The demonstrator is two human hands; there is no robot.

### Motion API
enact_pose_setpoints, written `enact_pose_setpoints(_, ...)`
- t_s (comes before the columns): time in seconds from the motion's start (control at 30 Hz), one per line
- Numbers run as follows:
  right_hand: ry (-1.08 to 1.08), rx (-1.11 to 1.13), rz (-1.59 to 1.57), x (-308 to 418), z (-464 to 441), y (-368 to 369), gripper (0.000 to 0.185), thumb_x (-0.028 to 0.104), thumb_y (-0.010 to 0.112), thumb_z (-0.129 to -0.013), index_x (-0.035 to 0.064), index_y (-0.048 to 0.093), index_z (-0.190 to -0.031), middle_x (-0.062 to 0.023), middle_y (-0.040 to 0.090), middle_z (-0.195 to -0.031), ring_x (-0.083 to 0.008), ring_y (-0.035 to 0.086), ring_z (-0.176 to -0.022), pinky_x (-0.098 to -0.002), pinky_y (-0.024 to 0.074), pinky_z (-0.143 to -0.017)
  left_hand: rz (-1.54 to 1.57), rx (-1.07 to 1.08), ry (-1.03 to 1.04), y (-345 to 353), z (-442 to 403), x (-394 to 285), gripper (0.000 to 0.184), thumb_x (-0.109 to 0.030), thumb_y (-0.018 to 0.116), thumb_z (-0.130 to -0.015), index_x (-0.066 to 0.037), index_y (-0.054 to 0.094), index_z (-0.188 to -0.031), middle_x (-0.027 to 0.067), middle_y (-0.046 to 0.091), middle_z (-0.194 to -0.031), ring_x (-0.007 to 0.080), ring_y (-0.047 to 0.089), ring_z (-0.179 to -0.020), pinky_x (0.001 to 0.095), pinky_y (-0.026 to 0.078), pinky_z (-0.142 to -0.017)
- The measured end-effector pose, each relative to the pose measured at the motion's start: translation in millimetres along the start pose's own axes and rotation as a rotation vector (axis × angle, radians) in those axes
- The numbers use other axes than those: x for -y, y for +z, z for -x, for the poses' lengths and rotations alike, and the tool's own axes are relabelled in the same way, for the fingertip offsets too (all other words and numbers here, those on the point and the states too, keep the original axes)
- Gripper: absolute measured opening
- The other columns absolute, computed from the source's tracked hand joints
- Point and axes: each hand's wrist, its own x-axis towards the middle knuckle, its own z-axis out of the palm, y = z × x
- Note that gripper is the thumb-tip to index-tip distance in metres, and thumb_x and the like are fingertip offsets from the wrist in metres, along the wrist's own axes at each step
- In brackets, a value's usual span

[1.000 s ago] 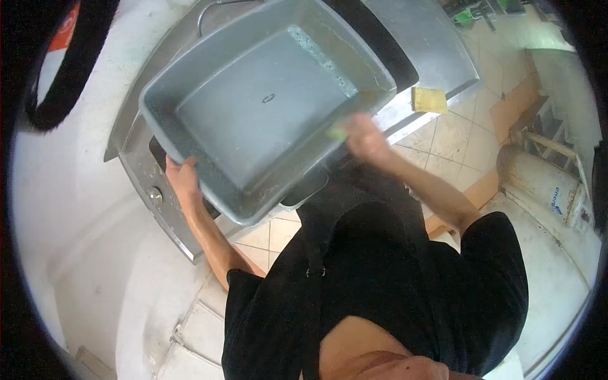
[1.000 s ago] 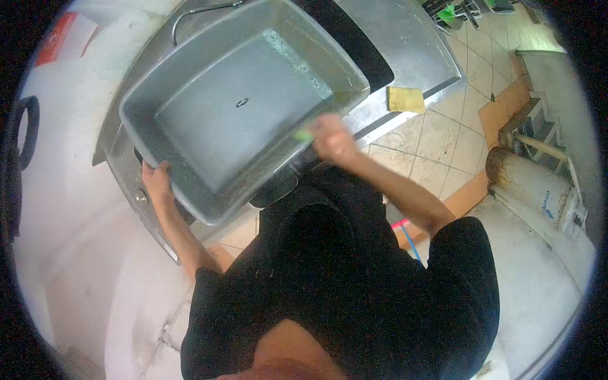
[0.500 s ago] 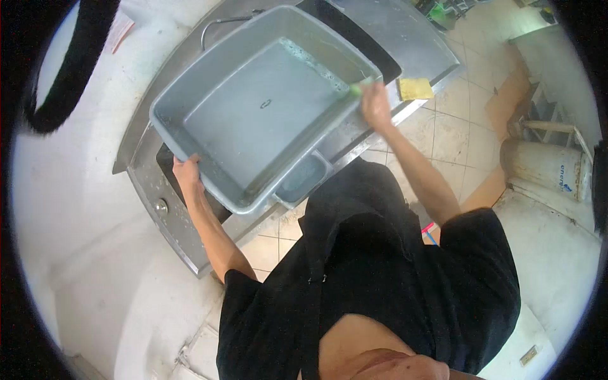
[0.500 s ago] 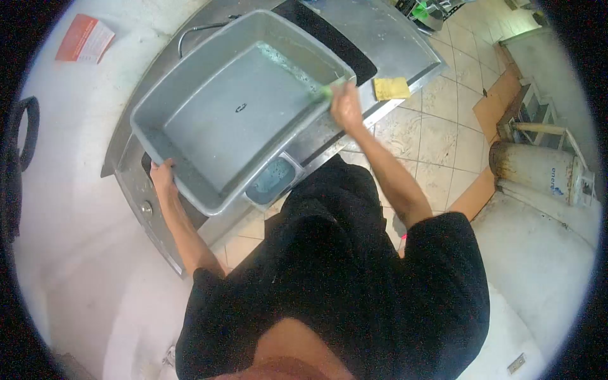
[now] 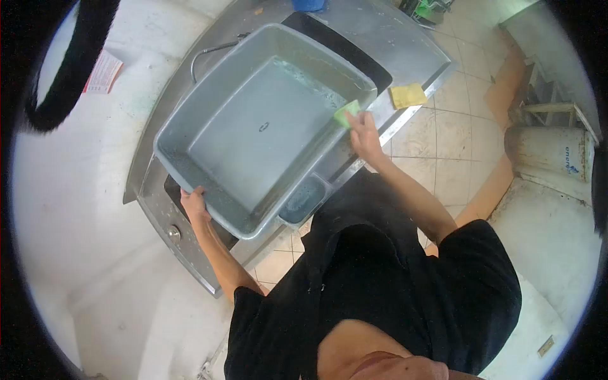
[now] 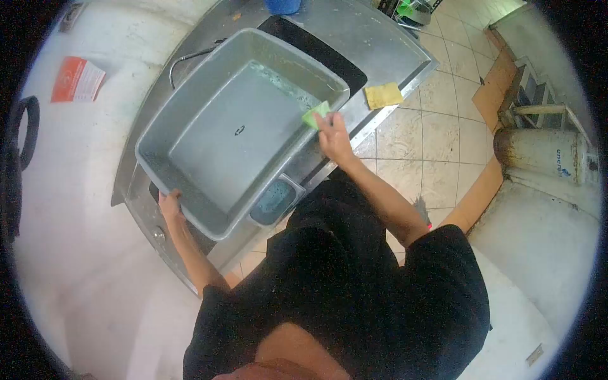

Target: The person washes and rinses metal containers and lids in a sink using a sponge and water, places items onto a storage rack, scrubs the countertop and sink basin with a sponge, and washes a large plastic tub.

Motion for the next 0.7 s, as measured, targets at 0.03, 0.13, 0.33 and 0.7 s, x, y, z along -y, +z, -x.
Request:
enact_pose_setpoints(0.03,0.013,0.043,-0.117,17,-2,-10,0.039,0.004,0.052,-0.081,0.0058,0.064,-0.118,-0.022,0.048,-0.092,-0.0359,0.049,-0.086,-0.0456,0.0414,-0.074,0.011,0.013,0.004,-5,-6,9,0.047,0.006,0.053,-0.072,0.003,0.051,-0.12,0.0102,0.06,-0.096,0.0211,0.058,-0.083,0.033,0.047,-0.076)
enact_pose_setpoints(0.13,0.082,-0.16,0.222,-52,-54,1,0.038,0.003,0.053,-0.078,0.0072,0.068,-0.113,-0.0213,0.051,-0.091,-0.0346,0.052,-0.086,-0.0449,0.0434,-0.074,0.055,0.048,0.032,-14,-26,32,0.048,0.006,0.054,-0.073,0.004,0.051,-0.12,0.0103,0.061,-0.096,0.0213,0.058,-0.083,0.0333,0.047,-0.076)
enact_pose_setpoints(0.33,0.273,-0.053,0.141,-77,-96,-5,0.035,0.014,0.053,-0.083,0.01,0.068,-0.114,-0.0248,0.055,-0.087,-0.0393,0.057,-0.084,-0.0466,0.0468,-0.075,0.101,0.008,-0.006,-5,-18,28,0.048,0.006,0.054,-0.073,0.003,0.051,-0.121,0.01,0.061,-0.097,0.0209,0.058,-0.084,0.0325,0.047,-0.079)
enact_pose_setpoints(0.7,0.445,0.232,0.17,-166,-192,35,0.027,0.03,0.058,-0.082,0.0112,0.075,-0.092,-0.0242,0.065,-0.075,-0.0408,0.066,-0.071,-0.0453,0.0537,-0.068,0.064,0.005,-0.011,0,-20,25,0.048,0.008,0.052,-0.073,0.003,0.051,-0.12,0.01,0.061,-0.098,0.0209,0.059,-0.088,0.0323,0.047,-0.081)
